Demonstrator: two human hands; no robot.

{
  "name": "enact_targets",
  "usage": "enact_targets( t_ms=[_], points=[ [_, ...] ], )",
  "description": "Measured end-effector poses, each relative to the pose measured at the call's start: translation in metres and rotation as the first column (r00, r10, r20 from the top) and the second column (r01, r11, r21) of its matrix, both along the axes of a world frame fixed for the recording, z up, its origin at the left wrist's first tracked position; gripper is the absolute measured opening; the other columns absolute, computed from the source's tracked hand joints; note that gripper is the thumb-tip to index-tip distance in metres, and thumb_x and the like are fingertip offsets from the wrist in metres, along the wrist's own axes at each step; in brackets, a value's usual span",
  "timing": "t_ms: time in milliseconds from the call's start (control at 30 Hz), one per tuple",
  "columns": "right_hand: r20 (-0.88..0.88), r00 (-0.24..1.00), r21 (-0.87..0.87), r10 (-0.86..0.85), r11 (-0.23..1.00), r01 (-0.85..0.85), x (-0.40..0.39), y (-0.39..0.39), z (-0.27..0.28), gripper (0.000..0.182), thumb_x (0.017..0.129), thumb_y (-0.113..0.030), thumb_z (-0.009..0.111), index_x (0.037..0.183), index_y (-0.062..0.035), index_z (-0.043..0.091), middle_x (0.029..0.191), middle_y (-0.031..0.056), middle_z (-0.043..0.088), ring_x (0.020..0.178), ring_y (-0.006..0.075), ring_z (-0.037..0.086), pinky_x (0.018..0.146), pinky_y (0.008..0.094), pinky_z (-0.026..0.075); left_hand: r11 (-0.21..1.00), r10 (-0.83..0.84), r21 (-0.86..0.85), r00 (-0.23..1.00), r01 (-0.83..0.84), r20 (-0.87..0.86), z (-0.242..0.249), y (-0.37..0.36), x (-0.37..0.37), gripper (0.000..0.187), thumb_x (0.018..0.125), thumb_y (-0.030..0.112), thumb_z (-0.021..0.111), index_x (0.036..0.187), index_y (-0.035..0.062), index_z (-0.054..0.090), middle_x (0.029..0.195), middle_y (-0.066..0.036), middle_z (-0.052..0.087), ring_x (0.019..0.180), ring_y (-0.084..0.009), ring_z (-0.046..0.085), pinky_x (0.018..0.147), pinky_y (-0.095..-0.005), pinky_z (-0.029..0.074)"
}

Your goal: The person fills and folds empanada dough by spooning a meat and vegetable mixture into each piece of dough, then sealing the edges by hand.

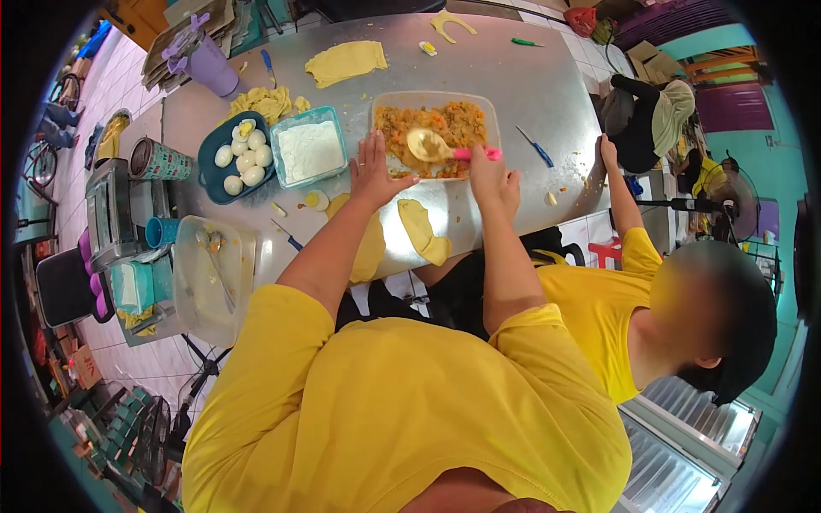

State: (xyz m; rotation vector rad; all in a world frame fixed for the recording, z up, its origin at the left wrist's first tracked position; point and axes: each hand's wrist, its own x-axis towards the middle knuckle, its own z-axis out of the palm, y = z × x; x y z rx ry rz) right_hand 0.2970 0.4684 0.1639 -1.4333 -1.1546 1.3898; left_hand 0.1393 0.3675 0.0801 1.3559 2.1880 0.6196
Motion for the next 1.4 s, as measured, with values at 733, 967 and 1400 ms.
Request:
enact_targets(
  t_ms=[733, 967, 1400],
  points=[
    [0.626, 0.710, 0.581, 0.323, 0.415, -0.700, 0.006, -0.048, 0.030, 0.017, 0.073, -0.007, 0.059, 0.090, -0.0039, 0.056, 0.097, 0.0205, 0.056, 0.082, 0.0365, 0.058, 0.070, 0.0388, 0.050, 0.998, 0.046, 0.041, 0.999, -0.046, 0.016, -0.004, -0.001, 0.005, 0.117, 0.060, 0.058, 0.068, 0.140, 0.0081, -0.001, 0.147, -0.013, 0.001, 0.135, -0.0334, 0.004, 0.104, -0.0562, 0.013],
    [0.650, 0.685, 0.518, 0.329, 0.468, -0.716, 0.002, -0.029, -0.042, 0.018, 0.076, -0.007, 0.057, 0.093, -0.0028, 0.056, 0.093, 0.0171, 0.058, 0.077, 0.0347, 0.059, 0.066, 0.0383, 0.050, 0.998, 0.053, 0.030, 0.997, -0.055, 0.053, 0.000, -0.002, 0.005, 0.119, 0.060, 0.059, 0.068, 0.140, 0.0045, -0.002, 0.147, -0.015, 0.001, 0.135, -0.0335, 0.003, 0.105, -0.0550, 0.012],
    [0.637, 0.597, 0.436, 0.488, 0.411, -0.801, -0.020, -0.043, -0.032, 0.012, 0.075, -0.005, 0.055, 0.087, -0.0028, 0.056, 0.089, 0.0167, 0.056, 0.080, 0.0355, 0.058, 0.070, 0.0406, 0.049, 0.995, 0.091, 0.041, 0.990, -0.096, 0.106, -0.020, 0.004, 0.003, 0.117, 0.060, 0.052, 0.071, 0.140, 0.0091, -0.004, 0.147, -0.013, 0.000, 0.135, -0.0318, 0.003, 0.105, -0.0549, 0.010]
  ],
)
